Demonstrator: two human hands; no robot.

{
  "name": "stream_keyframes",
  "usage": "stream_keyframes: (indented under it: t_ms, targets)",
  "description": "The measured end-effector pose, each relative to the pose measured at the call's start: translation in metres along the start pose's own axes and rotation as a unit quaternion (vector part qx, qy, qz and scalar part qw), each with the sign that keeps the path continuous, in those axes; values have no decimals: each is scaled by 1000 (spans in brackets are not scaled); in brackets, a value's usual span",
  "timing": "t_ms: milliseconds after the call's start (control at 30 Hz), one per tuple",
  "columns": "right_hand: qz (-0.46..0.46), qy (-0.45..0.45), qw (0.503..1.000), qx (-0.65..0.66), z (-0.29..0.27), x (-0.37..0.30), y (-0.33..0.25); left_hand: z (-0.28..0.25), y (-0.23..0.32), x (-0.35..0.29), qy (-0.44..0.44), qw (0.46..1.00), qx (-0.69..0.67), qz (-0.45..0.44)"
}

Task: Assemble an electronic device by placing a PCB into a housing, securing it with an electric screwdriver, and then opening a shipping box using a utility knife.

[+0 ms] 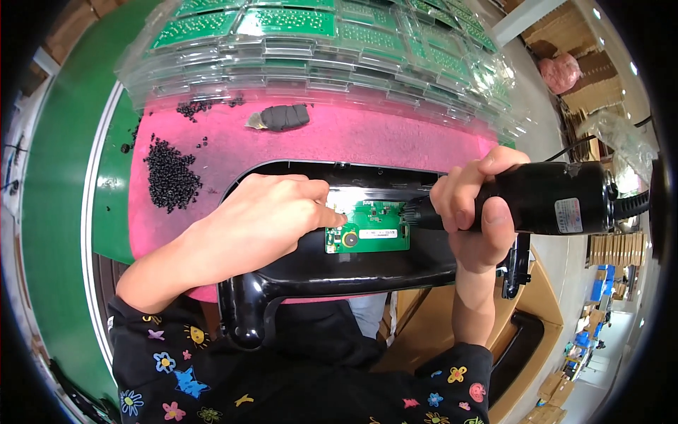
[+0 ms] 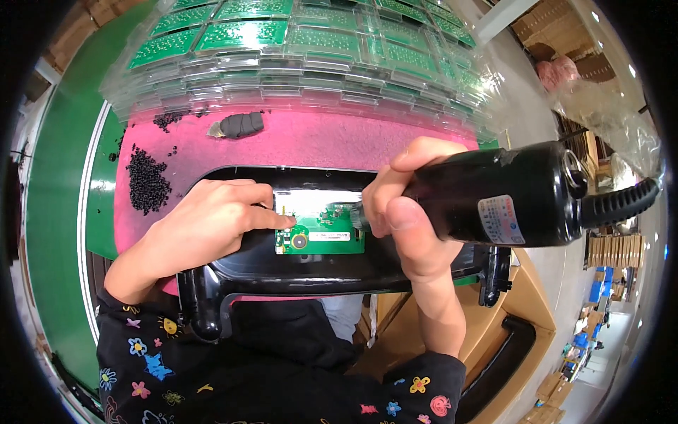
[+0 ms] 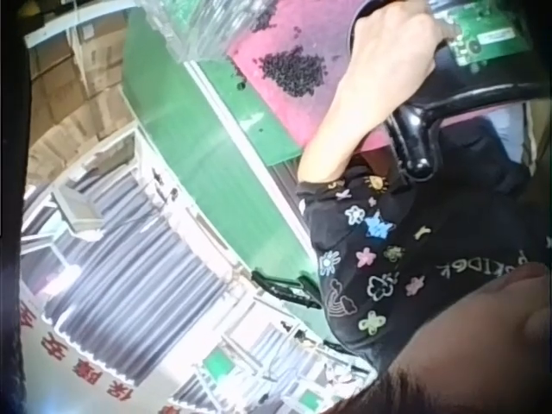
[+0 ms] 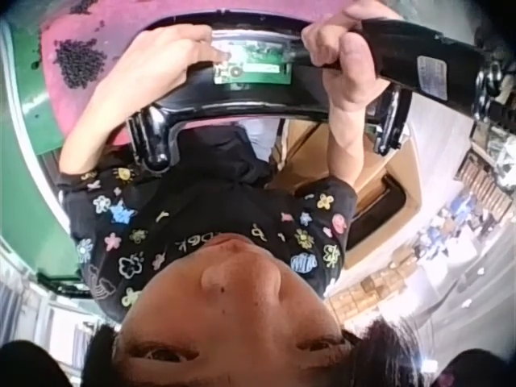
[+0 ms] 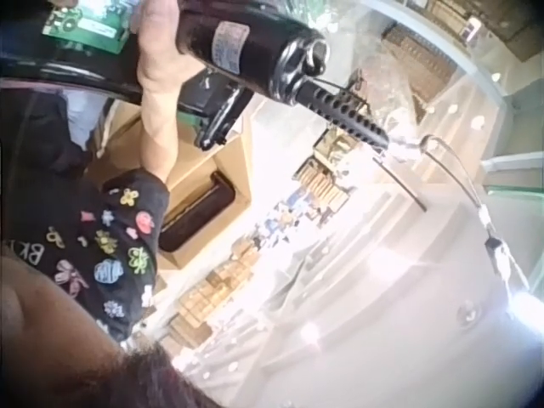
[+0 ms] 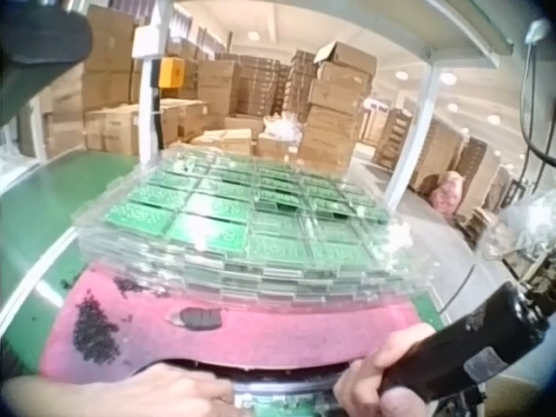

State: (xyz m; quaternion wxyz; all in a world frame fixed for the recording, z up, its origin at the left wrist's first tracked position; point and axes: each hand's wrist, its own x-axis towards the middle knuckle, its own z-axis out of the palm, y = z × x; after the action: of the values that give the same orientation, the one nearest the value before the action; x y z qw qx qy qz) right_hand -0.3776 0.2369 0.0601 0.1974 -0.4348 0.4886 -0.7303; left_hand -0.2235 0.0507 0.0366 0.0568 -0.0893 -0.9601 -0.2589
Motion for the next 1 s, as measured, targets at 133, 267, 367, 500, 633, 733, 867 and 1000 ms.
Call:
stream_keyframes:
  t_ms: [133, 267, 367, 500, 633, 733, 867, 1000]
  targets:
    - [-10, -4, 1000, -16, 5, -2, -5, 2, -3, 1, 8, 1000, -5, -3]
    - [-107, -29, 990, 85, 21, -6, -23, 8, -6, 9, 112, 986, -109, 52]
    - [-171, -50, 975, 133, 34, -3, -37, 7, -5, 11, 165, 963, -195, 92]
    - [-190, -65, 966, 166, 44, 2, -36, 5, -5, 10, 191, 952, -209, 117]
    - [-181, -58, 969, 158, 47, 2, -38, 4, -4, 7, 185, 946, -245, 104]
    - [-175, -56, 970, 157, 47, 1, -38, 1, -3, 7, 151, 953, -250, 80]
    - [-186, -69, 968, 154, 47, 3, -31, -2, -2, 9, 146, 941, -298, 60]
    - [-143, -65, 981, 113, 47, 5, -27, -3, -6, 11, 183, 948, -259, 17]
